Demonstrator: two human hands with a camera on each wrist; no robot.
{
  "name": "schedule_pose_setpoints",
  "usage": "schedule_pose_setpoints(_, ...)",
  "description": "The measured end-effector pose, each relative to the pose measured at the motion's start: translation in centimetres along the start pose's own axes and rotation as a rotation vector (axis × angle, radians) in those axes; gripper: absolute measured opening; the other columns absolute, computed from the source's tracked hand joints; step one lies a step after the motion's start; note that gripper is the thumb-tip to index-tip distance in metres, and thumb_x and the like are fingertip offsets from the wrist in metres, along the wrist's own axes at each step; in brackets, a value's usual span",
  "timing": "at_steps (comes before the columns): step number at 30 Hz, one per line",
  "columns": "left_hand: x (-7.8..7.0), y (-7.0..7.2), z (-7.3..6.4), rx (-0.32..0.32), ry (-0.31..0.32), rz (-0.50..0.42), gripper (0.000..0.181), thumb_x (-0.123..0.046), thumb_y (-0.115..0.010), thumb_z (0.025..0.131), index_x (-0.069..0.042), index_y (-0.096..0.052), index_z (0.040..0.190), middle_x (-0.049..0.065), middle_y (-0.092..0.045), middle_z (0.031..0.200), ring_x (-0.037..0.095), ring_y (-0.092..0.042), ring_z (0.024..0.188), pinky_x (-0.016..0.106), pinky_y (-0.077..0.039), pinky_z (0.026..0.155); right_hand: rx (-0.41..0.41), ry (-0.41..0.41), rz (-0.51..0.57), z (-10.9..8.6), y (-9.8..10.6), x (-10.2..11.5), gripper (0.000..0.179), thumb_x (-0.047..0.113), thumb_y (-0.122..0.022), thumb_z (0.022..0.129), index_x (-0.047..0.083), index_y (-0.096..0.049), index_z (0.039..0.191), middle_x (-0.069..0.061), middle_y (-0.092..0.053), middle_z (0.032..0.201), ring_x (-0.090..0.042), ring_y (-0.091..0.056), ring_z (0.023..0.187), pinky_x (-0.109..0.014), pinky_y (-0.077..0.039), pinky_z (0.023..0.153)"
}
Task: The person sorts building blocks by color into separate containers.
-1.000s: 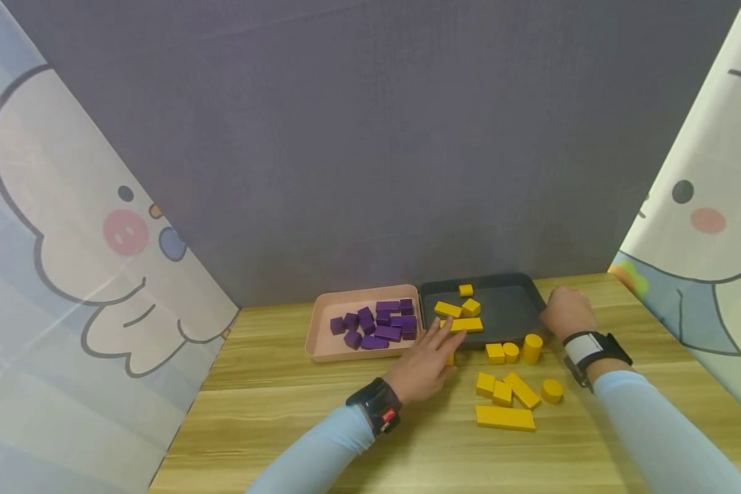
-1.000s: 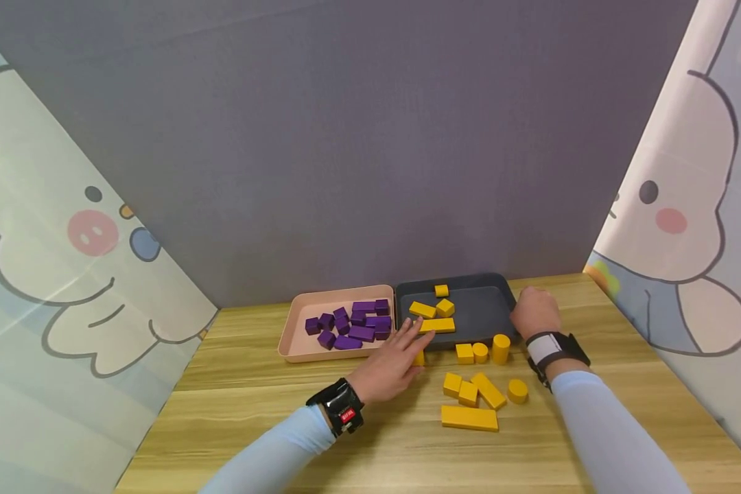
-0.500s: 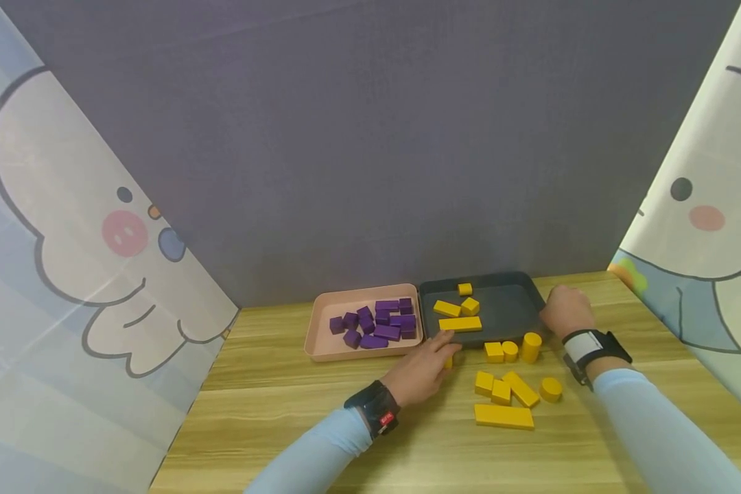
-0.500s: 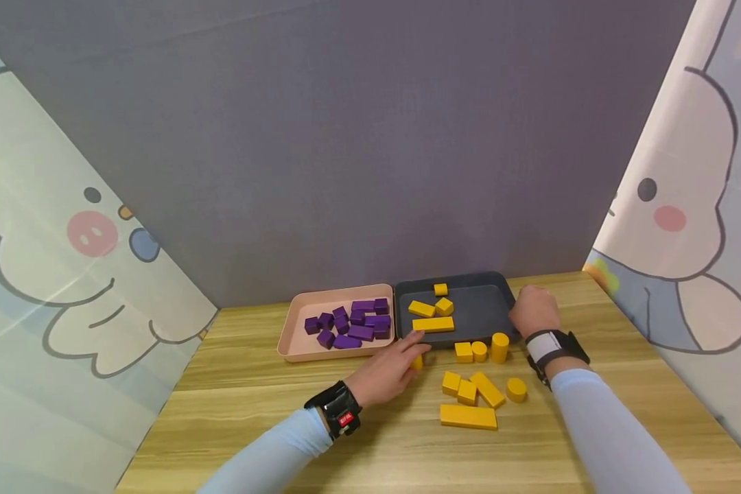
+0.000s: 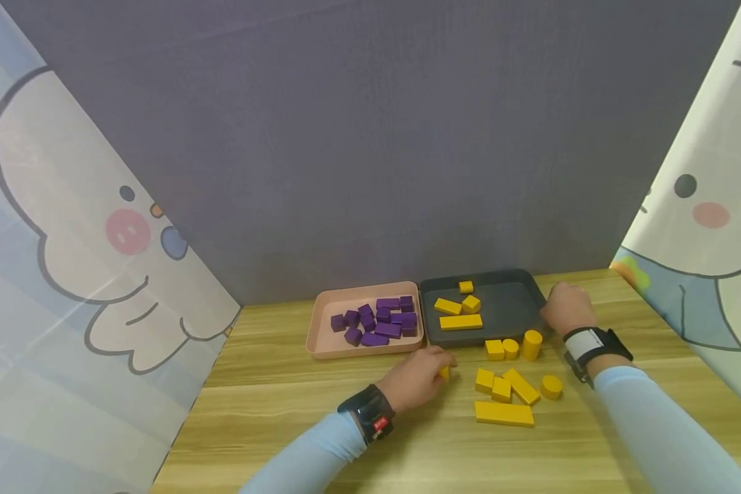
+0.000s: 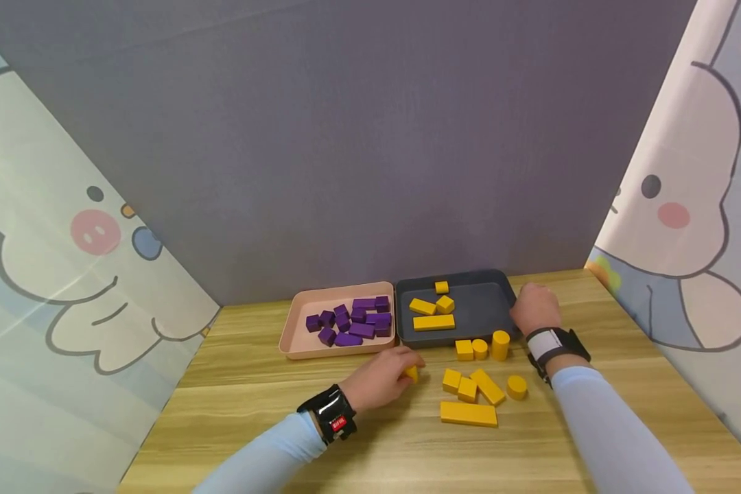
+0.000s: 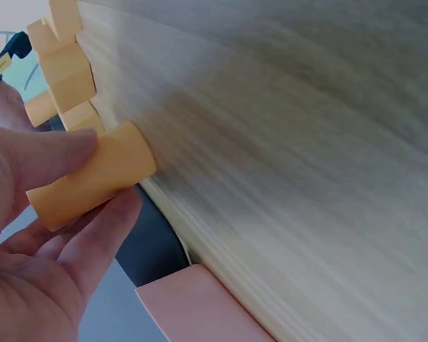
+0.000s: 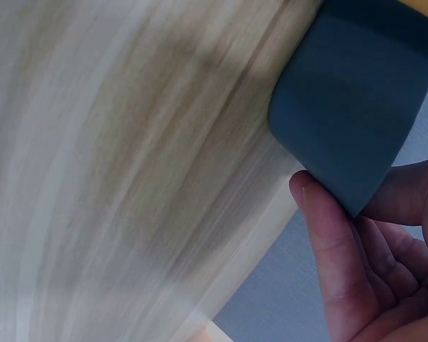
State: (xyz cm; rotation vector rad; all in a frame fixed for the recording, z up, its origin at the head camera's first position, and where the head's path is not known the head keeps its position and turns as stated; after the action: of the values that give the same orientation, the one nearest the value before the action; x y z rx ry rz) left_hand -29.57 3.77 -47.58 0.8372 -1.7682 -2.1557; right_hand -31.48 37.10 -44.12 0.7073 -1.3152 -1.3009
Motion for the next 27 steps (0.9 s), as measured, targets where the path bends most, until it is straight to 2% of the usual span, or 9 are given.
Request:
schedule_pose_setpoints(3,0.1,0.3,0.1,0.028,0.033,-0.037,0.035,-0.01,-0.075,0.094,-0.021,-0.069,0.126,-0.005,-0.072,0.122,0.001,-0.064,0.1,0.016,-0.056,0.089,0.007,-0.012,0.001,0.0,0.0,-0.1,0.019,0.005,-0.069,0.081,-0.011,-0.065,0.07,-0.022,-0.063,0.065,-0.041,-0.062,0.065,-0.051,-0.052,0.059)
schedule_pose_setpoints(7,0.2,0.7,0.5,0.061,0.042,-0.057,0.03,-0.009,-0.076,0.093,-0.02,-0.071,0.121,-0.005,-0.073,0.114,0.0,-0.061,0.093,0.014,-0.054,0.085,0.01,-0.018,0.003,0.0,0.1,-0.2,0.019,0.005,-0.068,0.08,-0.01,-0.064,0.069,-0.024,-0.064,0.067,-0.043,-0.063,0.066,-0.053,-0.053,0.061)
schedule_pose_setpoints(11,0.2,1.5,1.1,0.054,0.038,-0.079,0.028,-0.01,-0.076,0.093,-0.019,-0.071,0.12,-0.007,-0.073,0.113,0.0,-0.059,0.091,0.014,-0.053,0.082,0.015,-0.015,0.005,0.0,0.1,0.0,0.019,0.004,-0.067,0.08,-0.009,-0.064,0.067,-0.025,-0.064,0.068,-0.045,-0.064,0.068,-0.055,-0.054,0.063)
schedule_pose_setpoints(16,0.1,3.6,2.7,-0.034,0.003,-0.09,0.023,-0.014,-0.075,0.096,-0.016,-0.073,0.118,-0.005,-0.075,0.115,0.004,-0.063,0.099,0.017,-0.054,0.088,0.002,-0.001,0.014,0.1,0.1,0.0,0.019,0.004,-0.065,0.079,-0.006,-0.063,0.063,-0.023,-0.063,0.065,-0.045,-0.063,0.066,-0.054,-0.053,0.06)
schedule_pose_setpoints(21,0.3,5.5,5.1,-0.148,0.035,-0.167,0.023,-0.018,-0.076,0.096,-0.016,-0.073,0.119,-0.001,-0.075,0.12,0.006,-0.066,0.1,0.015,-0.055,0.088,-0.004,-0.006,0.018,0.1,-0.1,-0.1,0.019,0.004,-0.066,0.079,-0.005,-0.062,0.063,-0.02,-0.062,0.063,-0.043,-0.062,0.064,-0.051,-0.051,0.057)
schedule_pose_setpoints(27,0.3,6.0,8.6,-0.253,0.069,-0.24,0.025,-0.017,-0.074,0.098,-0.015,-0.071,0.122,0.003,-0.073,0.123,0.007,-0.067,0.098,0.013,-0.056,0.082,0.013,-0.032,0.024,-0.2,0.1,0.1,0.018,0.004,-0.066,0.079,-0.006,-0.063,0.064,-0.023,-0.063,0.066,-0.041,-0.062,0.064,-0.049,-0.05,0.056)
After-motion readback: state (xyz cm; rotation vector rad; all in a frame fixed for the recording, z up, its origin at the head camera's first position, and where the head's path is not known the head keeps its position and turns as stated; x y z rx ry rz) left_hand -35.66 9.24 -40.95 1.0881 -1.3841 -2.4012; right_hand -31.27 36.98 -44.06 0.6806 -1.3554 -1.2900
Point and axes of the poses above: each hand's wrist, its own z-axis towards the middle knuckle, its own y-axis out of the back of the hand, x = y × z, the point moved 3 cm from there along z, towards the middle knuckle
